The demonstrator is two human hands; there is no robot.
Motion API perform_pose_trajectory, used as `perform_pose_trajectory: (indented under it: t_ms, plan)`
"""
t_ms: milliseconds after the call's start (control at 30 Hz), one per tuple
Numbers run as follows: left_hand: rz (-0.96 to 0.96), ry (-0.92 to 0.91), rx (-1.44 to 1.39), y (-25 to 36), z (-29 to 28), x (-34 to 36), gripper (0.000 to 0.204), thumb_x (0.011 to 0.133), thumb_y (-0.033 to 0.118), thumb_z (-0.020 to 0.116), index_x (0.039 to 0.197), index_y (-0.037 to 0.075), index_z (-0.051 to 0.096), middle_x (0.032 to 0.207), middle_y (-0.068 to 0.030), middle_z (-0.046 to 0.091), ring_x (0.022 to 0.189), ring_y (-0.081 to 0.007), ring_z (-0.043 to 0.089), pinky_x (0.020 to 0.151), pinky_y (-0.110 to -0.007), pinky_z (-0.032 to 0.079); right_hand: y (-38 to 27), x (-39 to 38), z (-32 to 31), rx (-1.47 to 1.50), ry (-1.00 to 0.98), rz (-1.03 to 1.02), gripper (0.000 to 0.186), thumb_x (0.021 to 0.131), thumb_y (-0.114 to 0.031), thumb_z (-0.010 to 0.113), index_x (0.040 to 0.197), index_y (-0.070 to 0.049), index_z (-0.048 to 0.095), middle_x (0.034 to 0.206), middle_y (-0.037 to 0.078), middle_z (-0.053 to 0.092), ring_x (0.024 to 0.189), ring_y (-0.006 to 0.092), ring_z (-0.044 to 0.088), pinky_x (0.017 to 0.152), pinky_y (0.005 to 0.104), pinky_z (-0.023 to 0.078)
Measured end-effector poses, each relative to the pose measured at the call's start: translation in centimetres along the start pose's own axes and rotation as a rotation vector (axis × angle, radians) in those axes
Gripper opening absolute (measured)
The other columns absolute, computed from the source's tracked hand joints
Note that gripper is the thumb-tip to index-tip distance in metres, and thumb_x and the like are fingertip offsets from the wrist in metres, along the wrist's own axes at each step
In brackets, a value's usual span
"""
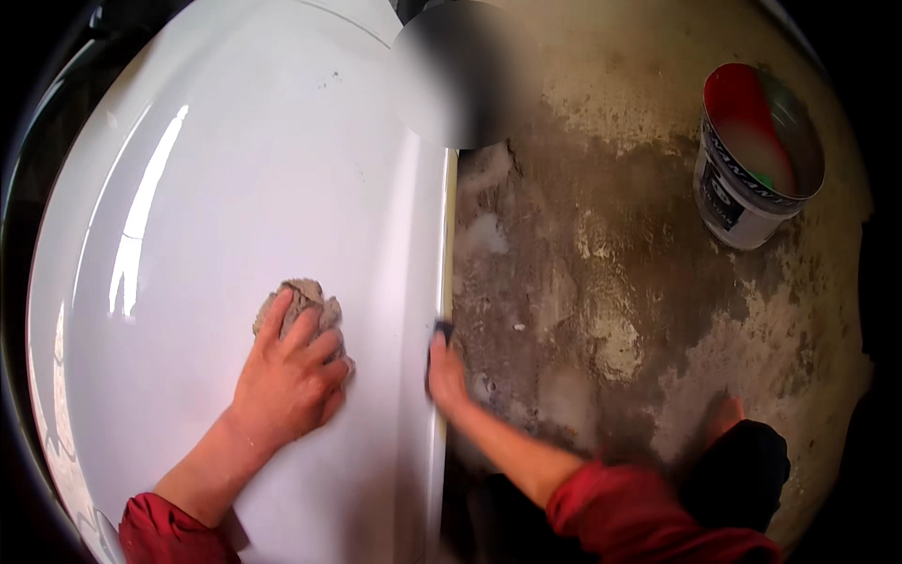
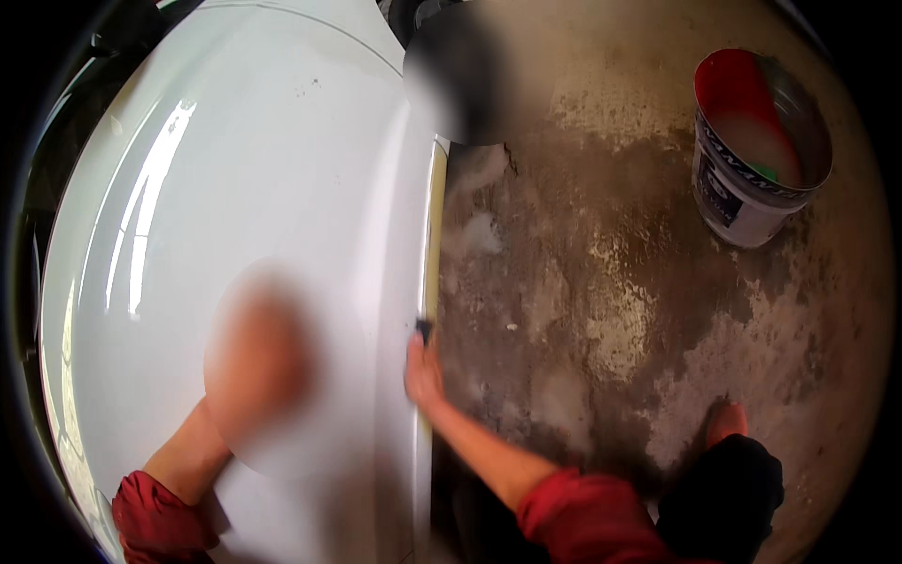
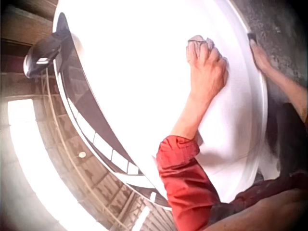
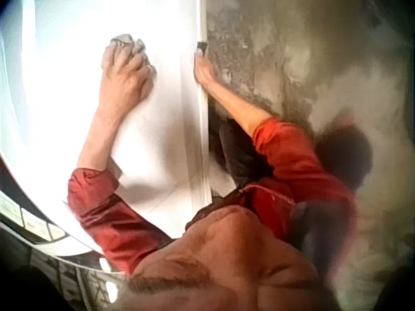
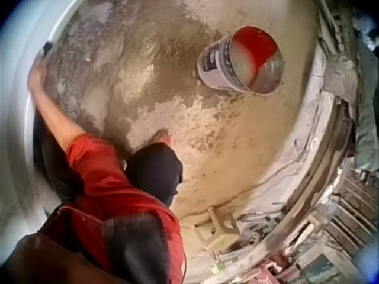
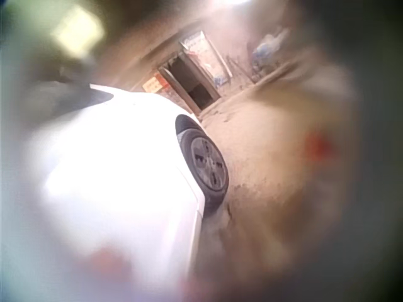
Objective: The person sands the lower edge of a white car's front fender using a sanding block and water from a bucket. They repeatedly dip a cloth into the bucket to wipe the sanded area and continue sanding along the seam between the fender and the bumper.
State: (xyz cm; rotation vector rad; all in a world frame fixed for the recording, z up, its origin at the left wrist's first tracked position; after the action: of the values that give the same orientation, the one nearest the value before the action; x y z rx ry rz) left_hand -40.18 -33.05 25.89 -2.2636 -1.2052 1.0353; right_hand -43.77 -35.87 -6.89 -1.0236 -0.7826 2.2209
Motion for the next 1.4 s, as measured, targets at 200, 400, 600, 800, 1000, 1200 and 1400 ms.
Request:
perform_pose_trajectory:
  t_ms: [200,400,600,800,1000,1200,1400]
  plan:
    - [-0.048,0.076,-0.078,0.1,1.6,-0.5,0.018,0.073,0.021,0.081,0.090,0.020,0.081,0.115,-0.0012,0.068,0.128,-0.0290,0.056,0.122,-0.061,0.034,3.4,-0.9,1.9,-0.061,0.176,-0.276,0.074,0.111,-0.049,0.035,0.168,-0.004,0.020,0.159,0.029,0.045,0.145,0.0433,0.047,0.121,0.0410,0.035]
    - [-0.070,0.044,-0.061,-0.3,2.5,-1.2,0.022,0.070,0.018,0.083,0.092,0.020,0.082,0.115,-0.0018,0.069,0.125,-0.0305,0.058,0.121,-0.062,0.034,-1.2,0.7,0.2,0.073,0.000,-0.205,0.071,0.112,-0.041,0.037,0.164,0.006,0.024,0.171,0.028,0.026,0.160,0.0388,0.023,0.130,0.0375,0.020]
    - [-0.062,0.031,-0.049,0.1,2.5,-0.6,0.020,0.071,0.018,0.083,0.091,0.020,0.081,0.115,-0.0021,0.069,0.123,-0.0319,0.058,0.120,-0.063,0.035,0.9,1.8,0.6,0.094,0.089,-0.270,0.068,0.112,-0.038,0.037,0.162,0.008,0.025,0.168,0.030,0.028,0.159,0.0424,0.025,0.129,0.0416,0.022]
    - [-0.084,0.003,-0.002,0.0,2.3,-0.8,0.021,0.071,0.018,0.083,0.091,0.020,0.080,0.114,-0.0023,0.069,0.120,-0.0328,0.058,0.119,-0.064,0.036,1.0,-0.6,0.9,0.046,0.089,-0.404,0.069,0.113,-0.039,0.034,0.160,0.012,0.028,0.170,0.033,0.023,0.161,0.0433,0.015,0.131,0.0448,0.017]
    - [-0.093,-0.002,0.024,0.5,3.1,-0.7,0.022,0.071,0.018,0.083,0.093,0.021,0.079,0.113,-0.0022,0.069,0.119,-0.0330,0.058,0.118,-0.064,0.036,-2.8,1.7,-0.1,0.075,0.126,-0.334,0.069,0.113,-0.037,0.033,0.159,0.014,0.027,0.169,0.034,0.023,0.162,0.0422,0.014,0.131,0.0419,0.016]
    - [-0.096,0.009,0.037,0.4,2.0,-0.2,0.023,0.070,0.018,0.082,0.093,0.021,0.080,0.113,-0.0022,0.069,0.118,-0.0331,0.059,0.117,-0.066,0.037,2.1,-1.2,0.8,0.028,0.120,-0.445,0.071,0.113,-0.035,0.038,0.162,0.014,0.021,0.170,0.035,0.021,0.161,0.0441,0.015,0.131,0.0427,0.017]
    - [-0.113,0.002,0.015,0.6,2.6,-0.3,0.024,0.069,0.016,0.082,0.093,0.022,0.080,0.114,-0.0019,0.069,0.118,-0.0328,0.059,0.117,-0.066,0.037,-4.1,4.7,0.2,0.056,0.155,-0.359,0.072,0.113,-0.037,0.038,0.161,0.014,0.022,0.169,0.035,0.022,0.161,0.0443,0.014,0.131,0.0443,0.015]
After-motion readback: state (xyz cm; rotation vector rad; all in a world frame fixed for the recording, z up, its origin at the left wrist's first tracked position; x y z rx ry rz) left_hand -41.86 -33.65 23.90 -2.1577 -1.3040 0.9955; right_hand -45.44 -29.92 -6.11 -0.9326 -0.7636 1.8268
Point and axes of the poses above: each hand's wrist, its own x-axis towards the middle knuckle, its own z-axis out of the palm, y = z × x, the point moved 3 cm from there along x, towards the middle knuckle
